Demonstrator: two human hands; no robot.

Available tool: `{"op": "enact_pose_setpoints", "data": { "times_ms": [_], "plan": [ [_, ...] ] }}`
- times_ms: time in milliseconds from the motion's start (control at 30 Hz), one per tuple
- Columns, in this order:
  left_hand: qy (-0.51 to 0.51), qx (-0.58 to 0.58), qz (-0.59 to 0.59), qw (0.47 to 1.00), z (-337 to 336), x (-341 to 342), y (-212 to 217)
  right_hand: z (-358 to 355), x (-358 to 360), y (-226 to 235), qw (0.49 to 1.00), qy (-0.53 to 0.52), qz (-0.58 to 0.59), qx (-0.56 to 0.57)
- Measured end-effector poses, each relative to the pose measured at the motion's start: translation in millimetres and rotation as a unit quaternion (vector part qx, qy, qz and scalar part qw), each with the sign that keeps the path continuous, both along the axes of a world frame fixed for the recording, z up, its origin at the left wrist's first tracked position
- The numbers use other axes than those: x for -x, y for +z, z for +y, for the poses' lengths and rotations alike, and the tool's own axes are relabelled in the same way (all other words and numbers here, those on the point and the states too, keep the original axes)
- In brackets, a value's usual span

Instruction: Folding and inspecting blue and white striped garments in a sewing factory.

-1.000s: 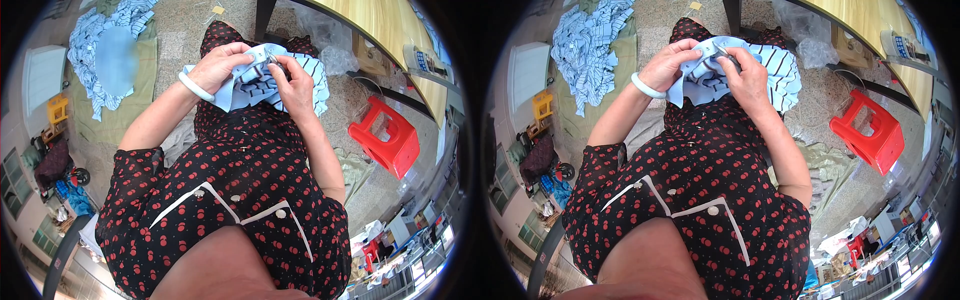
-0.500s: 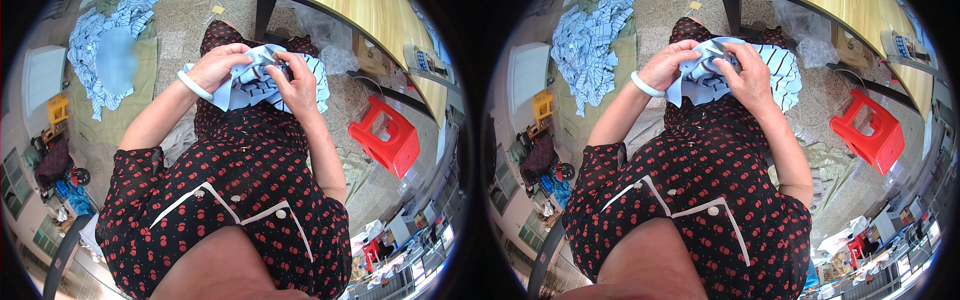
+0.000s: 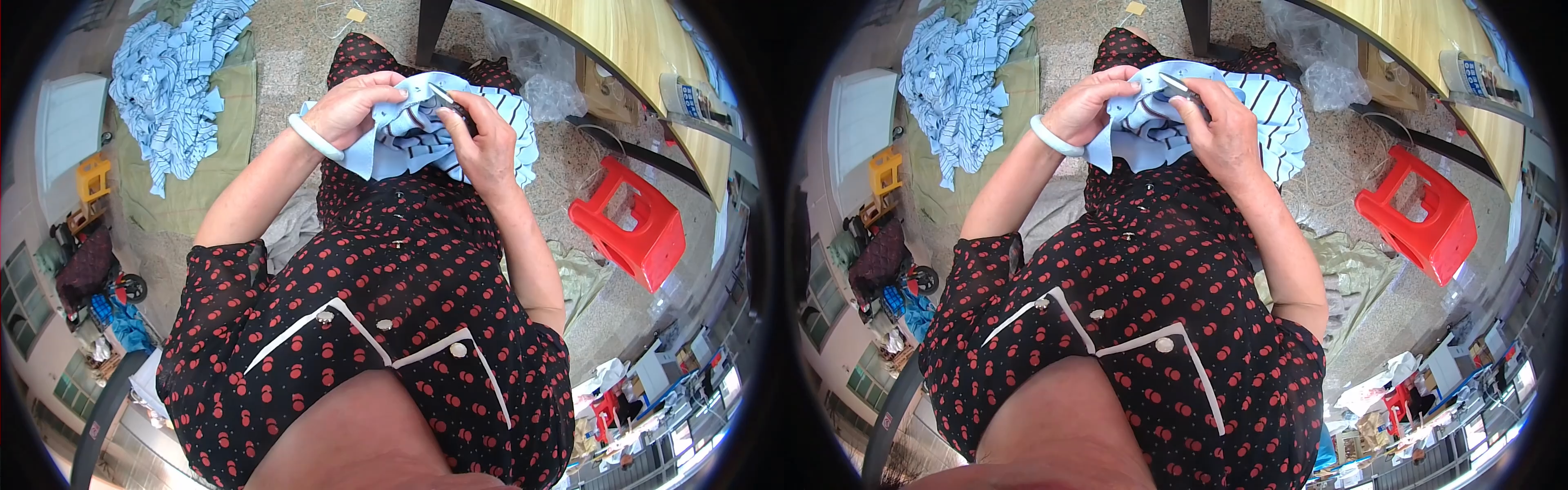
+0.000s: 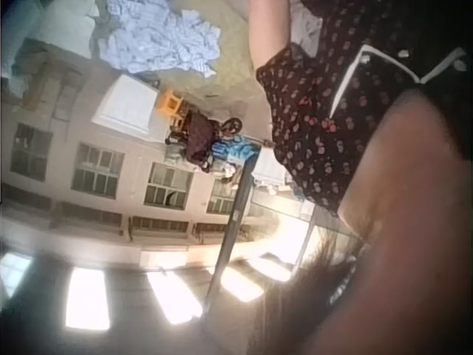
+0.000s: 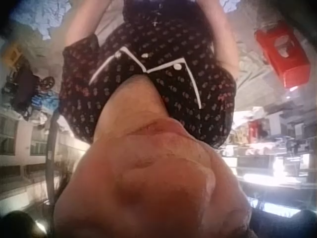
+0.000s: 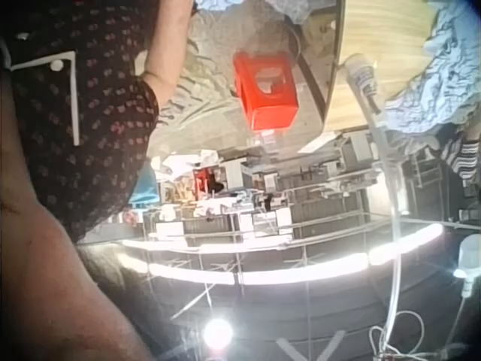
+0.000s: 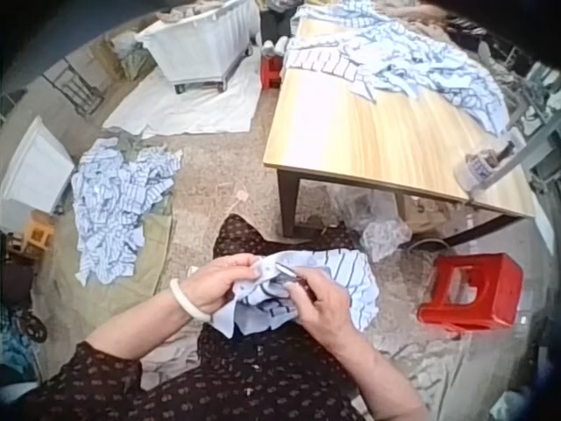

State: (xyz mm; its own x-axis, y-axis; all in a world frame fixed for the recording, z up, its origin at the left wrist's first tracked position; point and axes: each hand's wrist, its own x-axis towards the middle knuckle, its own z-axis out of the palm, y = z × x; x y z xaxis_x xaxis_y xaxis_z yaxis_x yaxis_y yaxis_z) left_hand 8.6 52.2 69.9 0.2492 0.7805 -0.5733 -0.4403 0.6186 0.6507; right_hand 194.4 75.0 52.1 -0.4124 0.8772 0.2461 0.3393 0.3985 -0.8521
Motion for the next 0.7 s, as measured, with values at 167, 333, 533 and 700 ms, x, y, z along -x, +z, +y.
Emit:
{"op": "enact_pose_setpoints", "data": {
  "times_ms": [167, 333, 533, 700],
  "plan": [
    [-0.005, -0.008, -0.001, 1.0, 0, 1, -2, -5, 4, 8, 1.0, 0.013, -0.015, 0.012],
    [-0.007, -0.01, -0.003, 1.0, 0, -2, -3, -3, 1, -4, 0.999, 0.006, -0.019, -0.028],
    [-0.049, -0.033, 0.042, 0.997, -1, 1, -3, 7, 4, 10, 1.0, 0.029, -0.003, 0.002],
    [-0.134, -0.111, 0.132, 0.976, -2, 6, -1, 14, 5, 5, 0.979, 0.118, 0.005, 0.169]
  ]
}}
